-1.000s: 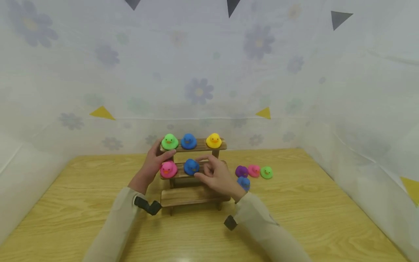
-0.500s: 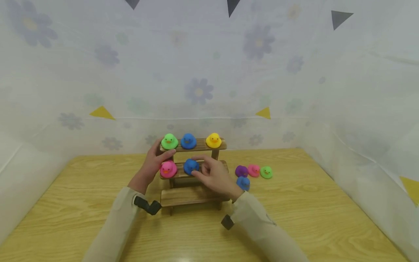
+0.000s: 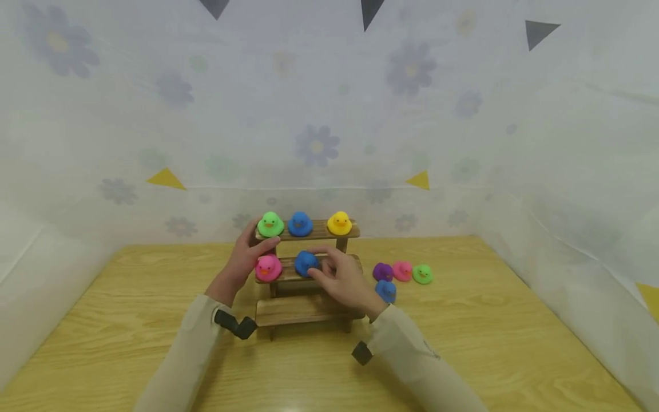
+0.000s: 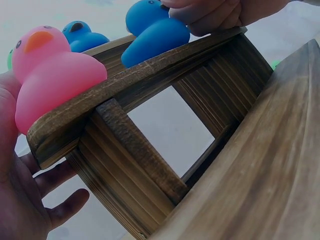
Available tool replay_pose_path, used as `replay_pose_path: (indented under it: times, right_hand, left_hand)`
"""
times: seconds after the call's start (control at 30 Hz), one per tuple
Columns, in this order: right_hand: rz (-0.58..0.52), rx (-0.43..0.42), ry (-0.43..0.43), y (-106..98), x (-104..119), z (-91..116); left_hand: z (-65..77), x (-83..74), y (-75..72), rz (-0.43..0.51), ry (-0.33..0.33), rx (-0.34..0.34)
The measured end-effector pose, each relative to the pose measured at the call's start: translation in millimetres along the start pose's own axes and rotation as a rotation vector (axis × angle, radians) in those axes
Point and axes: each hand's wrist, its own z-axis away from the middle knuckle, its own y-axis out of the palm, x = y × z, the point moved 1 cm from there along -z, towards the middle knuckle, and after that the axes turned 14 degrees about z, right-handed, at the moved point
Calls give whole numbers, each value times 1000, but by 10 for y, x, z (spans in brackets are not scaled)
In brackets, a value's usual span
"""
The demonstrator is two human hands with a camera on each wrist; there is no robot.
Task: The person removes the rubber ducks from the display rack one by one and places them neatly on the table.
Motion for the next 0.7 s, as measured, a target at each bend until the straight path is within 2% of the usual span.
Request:
replay_pose_path:
  times: [0.4,0.7]
  right_hand:
    - [-71,78,28,-145,-95,70]
    - [-49,63,65,-207,-169,121]
  left_hand:
    - [-14,-16,2,-4,5,-2]
    - [-6,-18,4,-16,-4,-15]
